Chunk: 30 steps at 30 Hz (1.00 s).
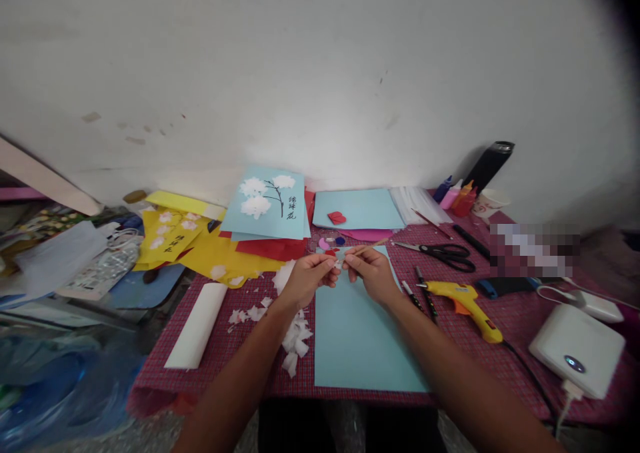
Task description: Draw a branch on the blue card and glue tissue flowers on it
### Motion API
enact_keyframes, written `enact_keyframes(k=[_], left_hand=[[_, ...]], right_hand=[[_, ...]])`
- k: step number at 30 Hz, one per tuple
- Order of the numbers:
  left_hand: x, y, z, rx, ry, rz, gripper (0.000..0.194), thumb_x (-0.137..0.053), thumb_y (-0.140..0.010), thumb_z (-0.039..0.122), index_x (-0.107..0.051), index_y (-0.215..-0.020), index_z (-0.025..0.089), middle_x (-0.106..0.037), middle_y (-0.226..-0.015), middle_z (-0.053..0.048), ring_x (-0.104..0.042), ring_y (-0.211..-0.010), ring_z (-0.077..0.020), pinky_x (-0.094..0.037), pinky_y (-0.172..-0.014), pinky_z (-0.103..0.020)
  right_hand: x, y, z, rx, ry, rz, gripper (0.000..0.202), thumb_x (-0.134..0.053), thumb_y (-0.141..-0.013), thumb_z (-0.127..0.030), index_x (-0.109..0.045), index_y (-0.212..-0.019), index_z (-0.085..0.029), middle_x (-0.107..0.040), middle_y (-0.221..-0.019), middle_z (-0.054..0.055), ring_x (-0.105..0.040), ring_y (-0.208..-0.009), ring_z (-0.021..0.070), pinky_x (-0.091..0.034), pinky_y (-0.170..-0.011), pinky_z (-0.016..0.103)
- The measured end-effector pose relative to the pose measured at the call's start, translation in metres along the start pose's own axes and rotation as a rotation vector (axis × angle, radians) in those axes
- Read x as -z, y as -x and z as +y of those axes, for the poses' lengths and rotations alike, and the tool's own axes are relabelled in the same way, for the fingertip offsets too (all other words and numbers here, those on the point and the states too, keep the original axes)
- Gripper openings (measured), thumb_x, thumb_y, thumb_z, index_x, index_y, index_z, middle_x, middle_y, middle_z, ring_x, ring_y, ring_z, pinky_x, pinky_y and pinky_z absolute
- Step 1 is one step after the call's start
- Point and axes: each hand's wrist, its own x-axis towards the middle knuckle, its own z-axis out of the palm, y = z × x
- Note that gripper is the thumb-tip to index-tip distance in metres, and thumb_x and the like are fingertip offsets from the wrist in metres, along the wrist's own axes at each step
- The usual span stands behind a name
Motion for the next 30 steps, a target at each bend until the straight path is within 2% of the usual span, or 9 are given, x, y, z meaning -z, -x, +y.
enact_keyframes(k=[3, 8, 15, 24, 30], left_hand=[[-0.001, 0.0, -0.001, 0.001, -0.005, 0.012, 0.039, -0.082, -0.073, 0.044, -0.072, -0.092, 0.011, -0.069, -0.077, -0.007, -0.063, -0.065, -0.0136, -0.051, -0.061, -0.028], [-0.002, 0.0, -0.001, -0.042, -0.086, 0.021, 0.034, -0.079, -0.074, 0.041, -0.072, -0.089, 0.012, -0.069, -0.075, -0.006, -0.062, -0.062, -0.0134, -0.052, -0.059, -0.028], [-0.002, 0.001, 0.002, -0.08, -0.178, 0.015, 0.028, -0.077, -0.076, 0.039, -0.073, -0.085, 0.012, -0.069, -0.075, -0.006, -0.062, -0.061, -0.0122, -0.052, -0.06, -0.026], [0.003, 0.001, 0.002, -0.052, -0.112, 0.042, 0.034, -0.082, -0.07, 0.037, -0.073, -0.091, 0.012, -0.071, -0.075, -0.006, -0.064, -0.062, -0.0134, -0.053, -0.06, -0.028], [0.006, 0.002, 0.01, -0.058, -0.199, 0.034, 0.031, -0.08, -0.073, 0.037, -0.074, -0.091, 0.013, -0.073, -0.08, -0.008, -0.065, -0.065, -0.0146, -0.053, -0.061, -0.028]], right_hand=[[-0.002, 0.0, 0.0, -0.003, 0.026, 0.027, 0.025, -0.074, -0.083, -0.042, -0.067, -0.077, -0.019, -0.068, -0.069, 0.0, -0.052, -0.047, 0.0101, -0.039, -0.047, 0.025], [-0.003, 0.001, 0.0, -0.008, 0.042, 0.058, 0.027, -0.074, -0.083, -0.043, -0.066, -0.074, -0.019, -0.066, -0.067, 0.0, -0.051, -0.047, 0.0099, -0.038, -0.046, 0.025], [-0.004, 0.003, -0.001, -0.034, 0.012, 0.029, 0.026, -0.073, -0.083, -0.045, -0.066, -0.086, -0.02, -0.065, -0.065, -0.002, -0.053, -0.048, 0.0112, -0.041, -0.046, 0.025], [-0.004, 0.002, 0.0, -0.055, 0.0, 0.004, 0.027, -0.075, -0.082, -0.044, -0.067, -0.081, -0.019, -0.067, -0.067, -0.001, -0.054, -0.045, 0.0106, -0.04, -0.044, 0.025], [-0.003, 0.001, -0.004, -0.043, -0.03, 0.008, 0.027, -0.076, -0.081, -0.043, -0.066, -0.08, -0.018, -0.067, -0.066, 0.0, -0.054, -0.046, 0.0106, -0.04, -0.045, 0.024]])
